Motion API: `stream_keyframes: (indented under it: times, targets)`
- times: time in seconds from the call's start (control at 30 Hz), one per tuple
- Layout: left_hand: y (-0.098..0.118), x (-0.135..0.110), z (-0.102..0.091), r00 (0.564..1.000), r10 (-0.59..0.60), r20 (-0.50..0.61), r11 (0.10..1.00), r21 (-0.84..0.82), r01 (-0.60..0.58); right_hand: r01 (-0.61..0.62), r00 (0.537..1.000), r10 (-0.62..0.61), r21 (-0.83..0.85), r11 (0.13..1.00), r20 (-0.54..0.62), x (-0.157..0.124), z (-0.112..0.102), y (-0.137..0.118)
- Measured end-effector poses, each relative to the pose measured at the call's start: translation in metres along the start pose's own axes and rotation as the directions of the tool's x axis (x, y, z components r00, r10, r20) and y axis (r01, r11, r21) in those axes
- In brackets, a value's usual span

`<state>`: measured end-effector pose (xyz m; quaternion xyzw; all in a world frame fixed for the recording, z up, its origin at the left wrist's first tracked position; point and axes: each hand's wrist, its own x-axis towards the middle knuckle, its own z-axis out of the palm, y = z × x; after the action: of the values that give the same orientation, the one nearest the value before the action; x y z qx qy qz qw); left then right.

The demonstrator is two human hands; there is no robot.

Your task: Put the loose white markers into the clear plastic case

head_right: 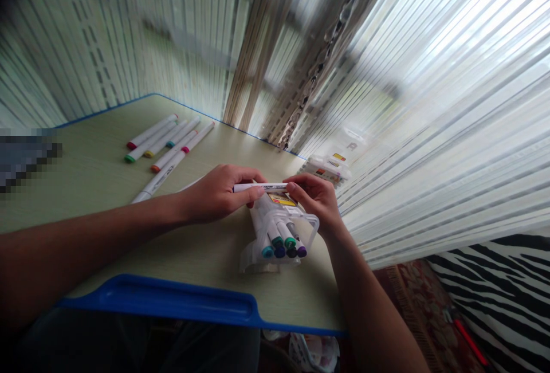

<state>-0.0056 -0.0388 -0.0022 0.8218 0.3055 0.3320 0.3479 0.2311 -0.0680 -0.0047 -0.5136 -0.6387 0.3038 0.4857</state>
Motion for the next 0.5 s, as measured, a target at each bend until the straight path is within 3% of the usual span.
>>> stream_keyframes:
  times: [0.5]
  targets:
    - [-0.0009, -0.0020, 0.0003, 0.997, 0.076, 0.029, 0.994, 0.072, -0.078, 0.064, 0.993, -0.051, -0.118, 0.991, 0.108, 0.0015, -0.0047, -0.0048]
